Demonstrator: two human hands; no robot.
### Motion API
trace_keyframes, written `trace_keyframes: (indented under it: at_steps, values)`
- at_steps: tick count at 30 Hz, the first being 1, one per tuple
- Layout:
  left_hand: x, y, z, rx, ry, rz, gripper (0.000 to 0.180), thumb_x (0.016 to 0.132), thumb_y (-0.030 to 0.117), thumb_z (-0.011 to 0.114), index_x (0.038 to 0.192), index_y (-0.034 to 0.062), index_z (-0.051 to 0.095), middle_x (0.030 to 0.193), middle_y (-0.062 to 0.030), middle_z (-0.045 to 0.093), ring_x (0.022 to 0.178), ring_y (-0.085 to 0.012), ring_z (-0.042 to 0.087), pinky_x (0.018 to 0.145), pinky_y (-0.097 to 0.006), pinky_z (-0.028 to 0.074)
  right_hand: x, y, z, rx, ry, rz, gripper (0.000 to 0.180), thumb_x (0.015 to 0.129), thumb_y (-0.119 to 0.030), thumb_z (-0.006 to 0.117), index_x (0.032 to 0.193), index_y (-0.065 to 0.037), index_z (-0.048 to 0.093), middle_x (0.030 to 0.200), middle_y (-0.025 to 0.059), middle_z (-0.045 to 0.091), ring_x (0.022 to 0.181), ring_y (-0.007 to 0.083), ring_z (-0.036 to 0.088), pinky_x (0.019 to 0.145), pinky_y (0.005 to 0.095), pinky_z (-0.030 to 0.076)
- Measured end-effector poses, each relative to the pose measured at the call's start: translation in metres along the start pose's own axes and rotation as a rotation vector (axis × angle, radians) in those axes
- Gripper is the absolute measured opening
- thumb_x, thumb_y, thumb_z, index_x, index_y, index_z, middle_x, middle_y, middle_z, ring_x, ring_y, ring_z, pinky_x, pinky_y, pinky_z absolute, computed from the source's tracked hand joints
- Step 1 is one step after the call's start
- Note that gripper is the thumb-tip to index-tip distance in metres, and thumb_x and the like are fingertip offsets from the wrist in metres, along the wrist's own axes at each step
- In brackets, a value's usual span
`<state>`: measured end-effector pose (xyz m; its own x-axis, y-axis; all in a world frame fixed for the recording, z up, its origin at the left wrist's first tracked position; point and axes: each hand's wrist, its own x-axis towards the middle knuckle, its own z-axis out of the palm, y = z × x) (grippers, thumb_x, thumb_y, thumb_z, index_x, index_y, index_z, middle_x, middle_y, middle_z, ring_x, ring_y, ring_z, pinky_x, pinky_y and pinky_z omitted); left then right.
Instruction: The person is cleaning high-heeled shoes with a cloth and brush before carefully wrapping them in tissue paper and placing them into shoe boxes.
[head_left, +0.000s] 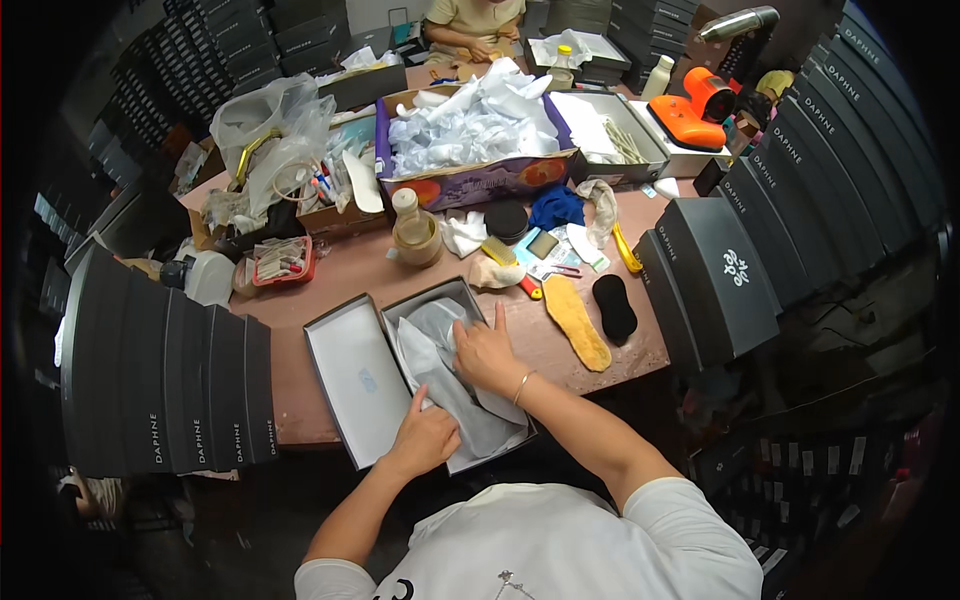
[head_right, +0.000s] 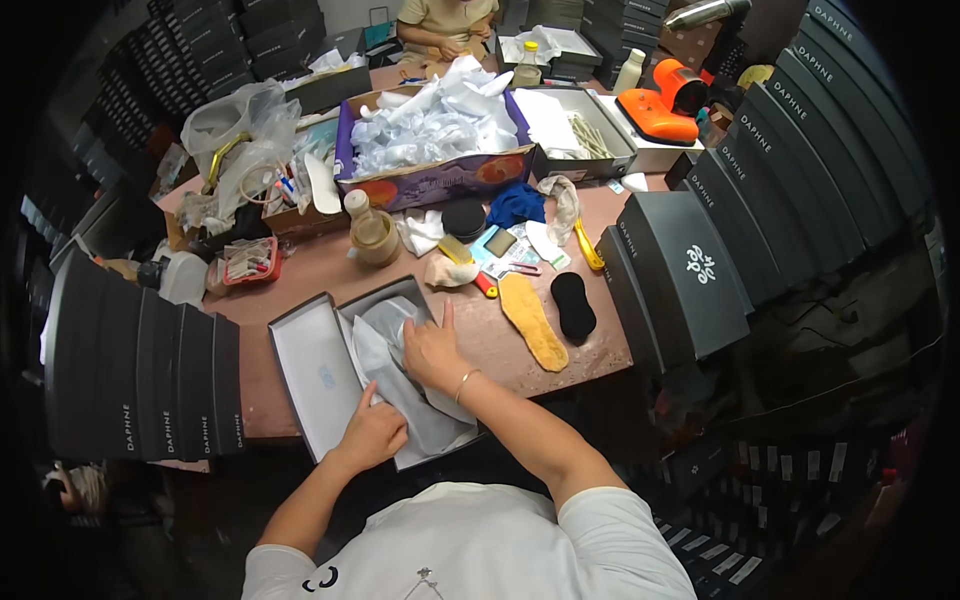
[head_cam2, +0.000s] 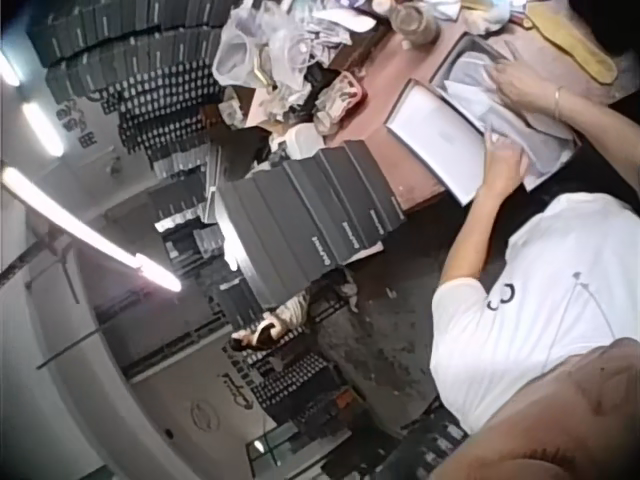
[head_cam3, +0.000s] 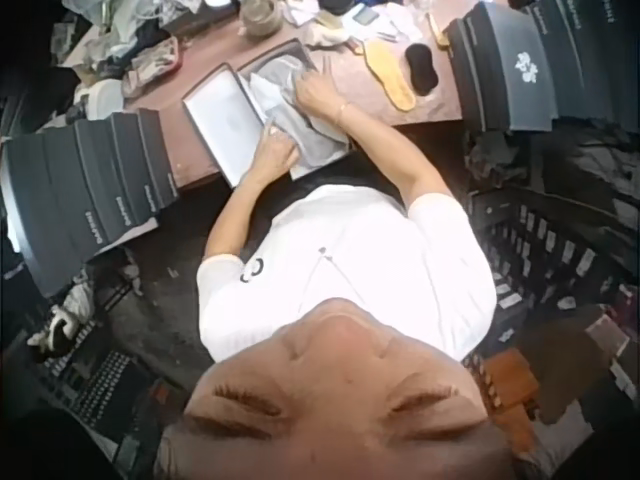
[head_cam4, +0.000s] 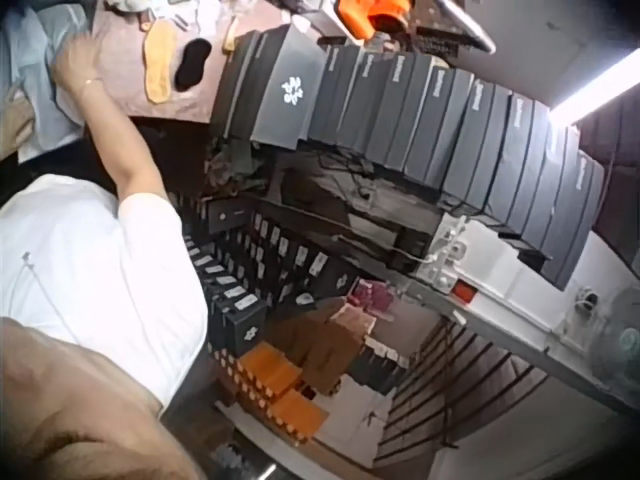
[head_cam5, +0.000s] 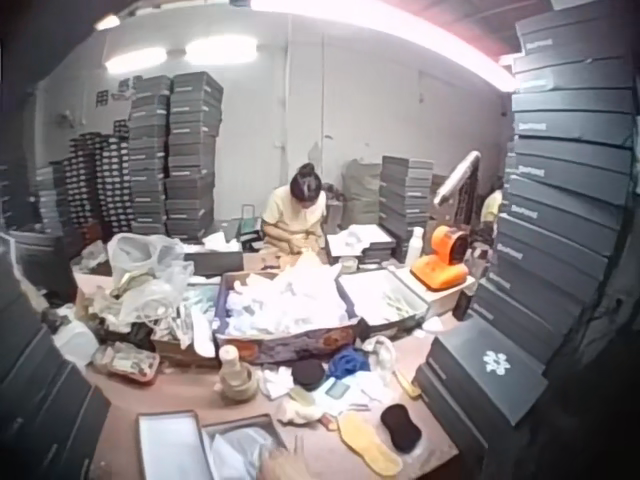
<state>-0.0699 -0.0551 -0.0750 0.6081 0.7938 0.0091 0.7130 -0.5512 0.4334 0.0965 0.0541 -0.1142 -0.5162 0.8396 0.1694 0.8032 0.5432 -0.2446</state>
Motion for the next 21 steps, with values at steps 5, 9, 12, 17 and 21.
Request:
trace_keyframes:
  at_steps: [5, 9, 12, 17, 21]
  values:
    - [-0.01, 0.05, -0.009, -0.517, 0.682, -0.439, 0.011, 0.081, 0.002, 0.063, 0.091, -0.0009, 0.064, 0.089, -0.0137, 0.065, 0.087, -0.0289, 0.063, 0.098, -0.042, 0.042, 0.005, -0.002, -0.008, 0.002, -0.056, 0.049, 0.054, 0.08, -0.013, 0.053, 0.13, 0.004, 0.046, 0.071, 0.0147, 0.066, 0.073, 0.0312, 0.066, 0.096, 0.0618, 0.036]
    - [-0.012, 0.062, 0.015, -1.206, 0.787, -0.571, 0.052, 0.097, 0.022, 0.054, 0.142, 0.0076, 0.033, 0.14, -0.0156, 0.041, 0.128, -0.0255, 0.042, 0.106, -0.039, 0.034, 0.003, -0.009, -0.07, 0.219, -0.113, 0.143, 0.054, 0.081, -0.012, 0.053, 0.132, 0.002, 0.045, 0.076, 0.0169, 0.065, 0.075, 0.0335, 0.065, 0.071, 0.0483, 0.05]
    - [0.015, 0.086, 0.008, -1.626, 0.668, -0.677, 0.063, 0.099, 0.033, 0.05, 0.149, 0.0112, 0.017, 0.147, -0.0133, 0.032, 0.134, -0.0249, 0.033, 0.108, -0.044, 0.031, -0.009, -0.011, -0.094, 0.332, 0.061, 0.133, 0.054, 0.082, -0.011, 0.055, 0.133, 0.0, 0.045, 0.081, 0.0185, 0.064, 0.075, 0.0356, 0.064, 0.064, 0.0444, 0.051]
    - [0.042, 0.089, 0.008, -1.951, 0.756, -0.648, 0.058, 0.099, 0.034, 0.049, 0.145, 0.0098, 0.023, 0.145, -0.0098, 0.035, 0.133, -0.023, 0.035, 0.108, -0.045, 0.032, -0.023, -0.015, -0.095, 0.626, 0.314, 0.12, 0.049, 0.082, -0.006, 0.058, 0.129, 0.001, 0.049, 0.087, 0.0205, 0.063, 0.072, 0.0343, 0.063, 0.066, 0.0413, 0.05]
    - [0.034, 0.073, 0.013, -2.005, 0.912, -0.733, 0.043, 0.093, 0.027, 0.049, 0.129, 0.0035, 0.047, 0.127, -0.0099, 0.055, 0.119, -0.0231, 0.053, 0.102, -0.039, 0.041, -0.025, -0.037, -0.113, 0.907, 0.278, 0.122, 0.031, 0.086, -0.007, 0.062, 0.116, 0.002, 0.06, 0.086, 0.0176, 0.064, 0.067, 0.0246, 0.062, 0.062, 0.0302, 0.048]
